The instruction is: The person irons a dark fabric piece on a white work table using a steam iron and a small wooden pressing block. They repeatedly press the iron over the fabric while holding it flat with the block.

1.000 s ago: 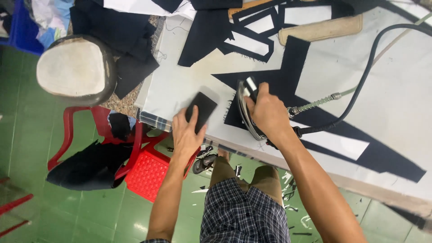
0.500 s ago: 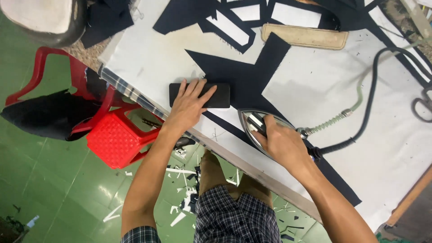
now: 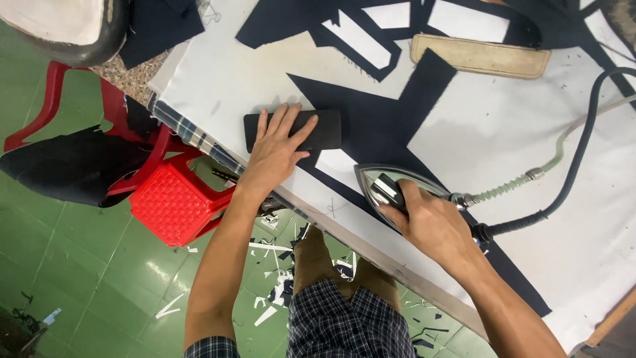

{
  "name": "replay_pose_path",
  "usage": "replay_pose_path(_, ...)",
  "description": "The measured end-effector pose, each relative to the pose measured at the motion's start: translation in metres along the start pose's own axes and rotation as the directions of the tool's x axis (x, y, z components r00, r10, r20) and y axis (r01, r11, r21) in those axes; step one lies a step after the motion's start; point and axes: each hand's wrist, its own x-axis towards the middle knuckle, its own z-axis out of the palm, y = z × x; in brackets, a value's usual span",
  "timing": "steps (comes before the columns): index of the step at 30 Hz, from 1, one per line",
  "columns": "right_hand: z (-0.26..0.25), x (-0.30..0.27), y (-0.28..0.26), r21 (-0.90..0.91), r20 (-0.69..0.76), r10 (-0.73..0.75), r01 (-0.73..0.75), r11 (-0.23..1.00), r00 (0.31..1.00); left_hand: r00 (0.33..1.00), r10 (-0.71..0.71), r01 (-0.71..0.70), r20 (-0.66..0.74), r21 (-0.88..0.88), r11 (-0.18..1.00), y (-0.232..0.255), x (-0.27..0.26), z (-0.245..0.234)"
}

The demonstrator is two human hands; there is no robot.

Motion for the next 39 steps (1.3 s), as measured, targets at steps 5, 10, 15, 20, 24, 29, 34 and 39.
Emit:
replay_pose_path(5,-0.005,0.024,-0.018,0.014,-0.089,-0.083,0.085,0.996,0.993,0.992,0.028,-0.03,-0.121,-0.021,0.999,-0.017,0.008,-0.001)
replay_pose_path(10,-0.001,0.028,-0.02,-0.05,-0.077,-0.097,0.093,0.994,0.992,0.892,0.136,-0.038,-0.431,0.227,0.973,0.003,-0.007,0.047)
replay_pose_path(15,0.007,0.027,-0.016,-0.132,-0.04,-0.055,0.049,0.99,0.998,0.876,0.229,-0.222,-0.424,0.068,0.973,0.054,-0.033,0.069)
replay_pose_path(20,0.016,0.022,-0.006,-0.202,-0.069,-0.076,0.061,0.978,0.995,0.907,0.191,-0.183,-0.376,0.057,0.981,0.058,-0.031,0.078)
replay_pose_path(24,0.019,0.021,-0.004,-0.229,-0.08,-0.098,0.077,0.97,0.992,0.911,0.176,-0.166,-0.373,0.059,0.984,0.056,-0.033,0.08)
replay_pose_path(29,0.019,0.016,-0.002,-0.256,-0.091,-0.114,0.087,0.963,0.989,0.91,0.175,-0.158,-0.376,0.074,0.985,0.055,-0.03,0.08)
replay_pose_path(34,0.021,0.012,0.005,-0.227,-0.072,-0.076,0.058,0.972,0.994,0.899,0.192,-0.164,-0.393,0.103,0.981,0.055,-0.028,0.08)
replay_pose_path(39,0.018,0.007,0.0,-0.136,-0.019,-0.012,0.009,0.991,1.0,0.906,0.2,-0.174,-0.373,0.102,0.979,0.053,-0.03,0.081)
